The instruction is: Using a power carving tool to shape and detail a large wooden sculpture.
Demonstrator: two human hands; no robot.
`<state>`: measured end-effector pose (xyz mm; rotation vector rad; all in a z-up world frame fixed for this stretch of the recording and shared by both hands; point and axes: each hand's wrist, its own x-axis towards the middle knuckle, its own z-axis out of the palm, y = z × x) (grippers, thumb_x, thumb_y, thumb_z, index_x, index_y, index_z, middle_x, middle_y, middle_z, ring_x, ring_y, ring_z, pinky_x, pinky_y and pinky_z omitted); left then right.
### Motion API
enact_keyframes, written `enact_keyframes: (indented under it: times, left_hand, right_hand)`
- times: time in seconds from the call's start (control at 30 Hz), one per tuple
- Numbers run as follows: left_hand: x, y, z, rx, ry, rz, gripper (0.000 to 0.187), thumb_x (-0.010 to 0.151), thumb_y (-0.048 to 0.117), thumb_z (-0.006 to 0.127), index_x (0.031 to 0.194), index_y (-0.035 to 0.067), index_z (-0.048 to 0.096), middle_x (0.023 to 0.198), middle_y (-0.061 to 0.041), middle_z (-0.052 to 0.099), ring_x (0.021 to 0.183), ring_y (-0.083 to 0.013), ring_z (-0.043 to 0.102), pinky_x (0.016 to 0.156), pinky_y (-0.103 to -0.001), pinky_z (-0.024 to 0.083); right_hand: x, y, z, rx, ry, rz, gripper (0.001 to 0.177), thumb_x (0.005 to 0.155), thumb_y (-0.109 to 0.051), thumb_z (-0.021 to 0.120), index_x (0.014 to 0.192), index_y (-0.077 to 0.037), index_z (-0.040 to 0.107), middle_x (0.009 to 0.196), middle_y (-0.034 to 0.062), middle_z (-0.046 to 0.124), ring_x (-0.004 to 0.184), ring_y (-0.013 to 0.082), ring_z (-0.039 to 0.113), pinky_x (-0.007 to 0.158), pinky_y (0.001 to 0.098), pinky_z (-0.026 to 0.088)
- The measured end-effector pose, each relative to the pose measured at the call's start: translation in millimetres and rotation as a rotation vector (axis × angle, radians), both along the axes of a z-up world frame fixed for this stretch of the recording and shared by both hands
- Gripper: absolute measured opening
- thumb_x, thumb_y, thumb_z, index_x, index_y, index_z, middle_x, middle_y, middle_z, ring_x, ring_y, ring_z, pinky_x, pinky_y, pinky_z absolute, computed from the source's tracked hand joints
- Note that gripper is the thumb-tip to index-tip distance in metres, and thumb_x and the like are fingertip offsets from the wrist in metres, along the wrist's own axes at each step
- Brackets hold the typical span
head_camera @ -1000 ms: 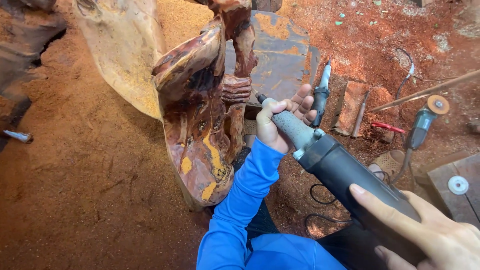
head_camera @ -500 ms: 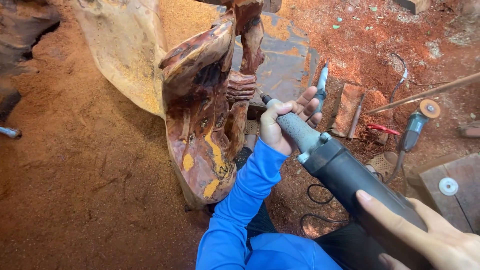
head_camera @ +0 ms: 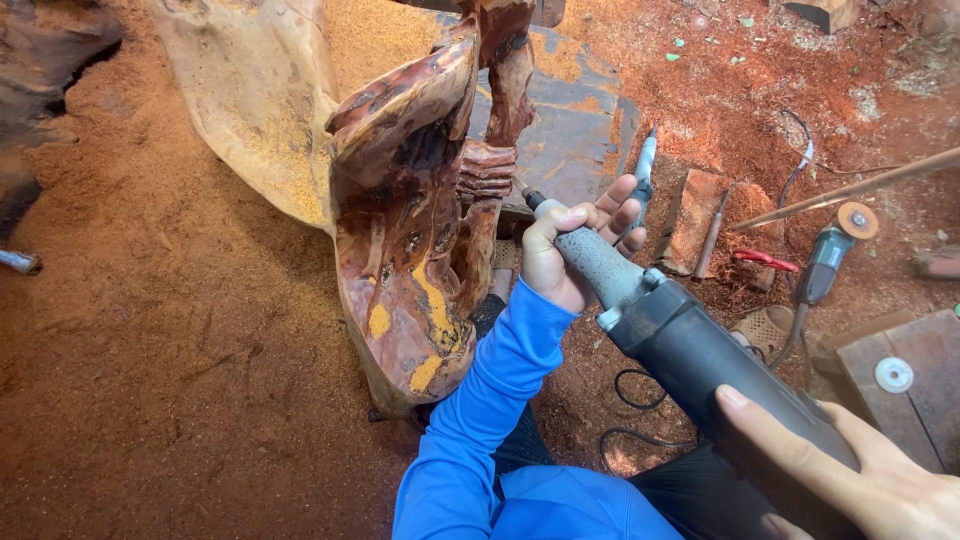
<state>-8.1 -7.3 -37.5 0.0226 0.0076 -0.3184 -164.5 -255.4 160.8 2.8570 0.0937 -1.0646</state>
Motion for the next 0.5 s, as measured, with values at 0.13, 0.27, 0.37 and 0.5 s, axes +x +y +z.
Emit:
enact_keyframes:
  times: [0.13,0.27,0.37,0.5]
  left_hand:
    - [-3.1,3.1,4.1,-0.003,-0.003,0.018,0.018,0.096,0.011,0.059,0.083,-0.001,0.067,0.146,-0.018,0.061,0.119,-0.0309,0.068,0.099,-0.05,0.059]
    - [-18.4,8.9,25.3,-0.074,-0.119,0.104,0.02,0.093,0.013,0.059,0.092,-0.005,0.067,0.145,-0.015,0.061,0.118,-0.0271,0.072,0.1,-0.048,0.062]
    - [-18.0,-5.3,23.4,0.079,-0.082,0.131,0.026,0.094,0.015,0.059,0.077,-0.004,0.065,0.143,-0.018,0.063,0.116,-0.0317,0.068,0.093,-0.05,0.061]
    - [-6.2,-23.6,-14.0,-0.058,-0.045,-0.055,0.042,0.096,0.012,0.057,0.128,-0.015,0.065,0.137,-0.021,0.066,0.11,-0.0325,0.072,0.094,-0.047,0.06]
  right_hand:
    - [0.2,3.1,1.3,-0.016,0.027,-0.012,0.119,0.068,-0.05,0.087,0.146,-0.097,0.01,0.149,-0.0422,0.037,0.126,-0.0156,0.066,0.101,0.0134,0.062]
    - [-14.3,-0.6,0.2,0.107,0.073,0.0,0.111,0.07,-0.048,0.086,0.144,-0.101,0.024,0.146,-0.0437,0.042,0.118,-0.0201,0.075,0.102,0.0135,0.055]
    - [-27.5,1.1,-8.5,0.724,-0.495,-0.113,0.065,0.069,-0.022,0.076,0.132,-0.037,0.074,0.116,0.0028,0.077,0.093,0.0122,0.084,0.097,0.0233,0.055]
    - [-16.5,-2.4,-12.0,0.557,-0.342,-0.22,0.085,0.062,-0.014,0.081,0.14,-0.048,0.068,0.134,-0.0121,0.073,0.118,0.007,0.073,0.1,0.0245,0.05]
